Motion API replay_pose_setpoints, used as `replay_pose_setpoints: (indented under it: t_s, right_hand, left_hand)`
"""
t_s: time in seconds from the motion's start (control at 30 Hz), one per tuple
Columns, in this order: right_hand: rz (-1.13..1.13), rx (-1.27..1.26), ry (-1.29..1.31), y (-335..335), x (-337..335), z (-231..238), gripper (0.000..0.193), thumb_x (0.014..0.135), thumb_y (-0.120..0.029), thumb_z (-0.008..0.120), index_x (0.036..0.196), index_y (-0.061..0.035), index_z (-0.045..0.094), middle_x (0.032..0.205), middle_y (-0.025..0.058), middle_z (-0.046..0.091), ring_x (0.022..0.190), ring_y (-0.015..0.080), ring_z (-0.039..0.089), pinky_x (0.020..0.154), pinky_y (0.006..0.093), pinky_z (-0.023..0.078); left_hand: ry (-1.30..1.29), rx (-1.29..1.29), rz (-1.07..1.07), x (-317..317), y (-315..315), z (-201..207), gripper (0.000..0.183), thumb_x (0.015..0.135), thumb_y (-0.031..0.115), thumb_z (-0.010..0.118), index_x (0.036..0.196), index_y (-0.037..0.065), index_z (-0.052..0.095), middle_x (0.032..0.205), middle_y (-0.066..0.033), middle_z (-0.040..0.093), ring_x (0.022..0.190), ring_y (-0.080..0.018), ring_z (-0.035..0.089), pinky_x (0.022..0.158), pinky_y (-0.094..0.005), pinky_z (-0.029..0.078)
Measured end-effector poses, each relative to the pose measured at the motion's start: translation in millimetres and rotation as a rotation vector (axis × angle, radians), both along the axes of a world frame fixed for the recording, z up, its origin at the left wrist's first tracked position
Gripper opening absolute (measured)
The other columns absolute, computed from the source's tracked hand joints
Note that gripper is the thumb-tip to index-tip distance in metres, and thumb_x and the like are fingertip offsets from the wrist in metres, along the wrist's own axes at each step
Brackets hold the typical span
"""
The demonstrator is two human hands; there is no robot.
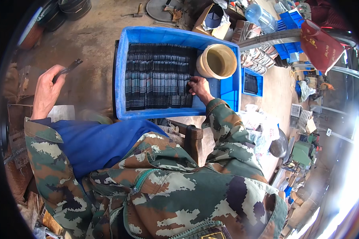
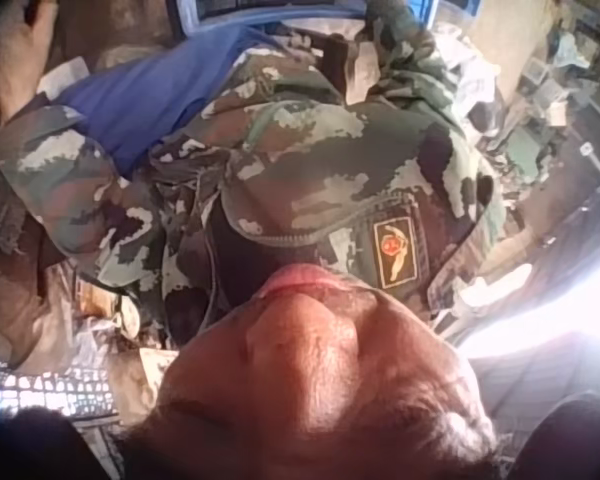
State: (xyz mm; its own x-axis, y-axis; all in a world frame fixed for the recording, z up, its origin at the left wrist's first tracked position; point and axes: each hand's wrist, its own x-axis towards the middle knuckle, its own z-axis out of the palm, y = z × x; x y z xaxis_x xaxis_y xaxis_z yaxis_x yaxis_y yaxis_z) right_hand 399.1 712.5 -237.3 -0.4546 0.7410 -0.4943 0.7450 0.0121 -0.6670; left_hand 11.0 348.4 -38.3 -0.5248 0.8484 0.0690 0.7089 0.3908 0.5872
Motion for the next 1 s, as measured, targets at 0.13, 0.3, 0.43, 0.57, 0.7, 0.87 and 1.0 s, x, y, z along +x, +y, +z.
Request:
replay_pose_setpoints:
  t_s: [0.13,0.3,0.43,0.57,0.7,0.87,1.0]
  right_hand:
    - [-0.102,-0.063,0.058,0,1,-4,0.033,0.091,-0.005,0.064,0.121,0.0085,0.06,0.094,0.0136,0.071,0.062,0.0158,0.067,0.049,0.0289,0.054]
    - [-0.195,-0.242,0.166,-2,0,0,0.043,0.091,0.0,0.061,0.132,0.0076,0.049,0.094,0.0137,0.069,0.06,0.0153,0.063,0.05,0.0284,0.052]
    - [-0.212,-0.294,0.195,-3,-3,1,0.049,0.09,0.0,0.061,0.136,0.0071,0.045,0.096,0.0152,0.068,0.058,0.0157,0.062,0.049,0.0287,0.052]
    - [-0.214,-0.304,0.204,-4,-7,4,0.047,0.09,0.001,0.061,0.133,0.0066,0.043,0.093,0.016,0.066,0.056,0.0165,0.062,0.047,0.0297,0.052]
    - [-0.227,-0.294,0.207,-8,-9,7,0.039,0.089,0.0,0.065,0.121,0.0027,0.043,0.086,0.0124,0.063,0.053,0.0153,0.059,0.044,0.0303,0.051]
    - [-0.246,-0.349,0.241,-1,-10,1,0.037,0.088,0.001,0.065,0.117,0.0035,0.043,0.079,0.0123,0.062,0.05,0.0156,0.058,0.041,0.0297,0.049]
    - [-0.25,-0.397,0.28,-1,-10,-8,0.034,0.088,0.0,0.067,0.114,0.002,0.044,0.077,0.0102,0.061,0.048,0.0152,0.057,0.04,0.0295,0.049]
  left_hand:
    - [-0.022,0.003,0.01,-1,-1,-1,0.011,0.088,0.002,0.056,0.096,-0.004,0.059,0.081,-0.0123,0.057,0.073,-0.0203,0.053,0.071,-0.0307,0.045]
    - [0.014,0.066,-0.009,1,1,-3,0.009,0.086,0.001,0.057,0.094,-0.002,0.059,0.076,-0.0118,0.054,0.067,-0.0197,0.05,0.064,-0.0322,0.043]
    - [0.004,-0.004,0.031,-2,1,-5,0.01,0.088,0.003,0.058,0.096,-0.002,0.059,0.074,-0.01,0.051,0.066,-0.0162,0.046,0.063,-0.0308,0.042]
    - [-0.003,0.005,0.036,-3,1,-5,0.011,0.09,0.005,0.059,0.098,-0.002,0.06,0.071,-0.008,0.047,0.065,-0.013,0.043,0.061,-0.0294,0.041]
    - [-0.002,-0.027,0.041,-3,0,-7,0.011,0.091,0.005,0.059,0.098,-0.002,0.06,0.071,-0.0078,0.048,0.065,-0.0128,0.043,0.061,-0.0294,0.041]
    - [0.001,-0.042,0.048,-4,1,-6,0.011,0.09,0.006,0.059,0.099,-0.002,0.06,0.072,-0.008,0.049,0.065,-0.0129,0.043,0.061,-0.0296,0.041]
    - [0.008,-0.04,0.039,-3,1,-5,0.012,0.09,0.006,0.059,0.099,-0.002,0.06,0.072,-0.0087,0.049,0.065,-0.0133,0.043,0.062,-0.0298,0.042]
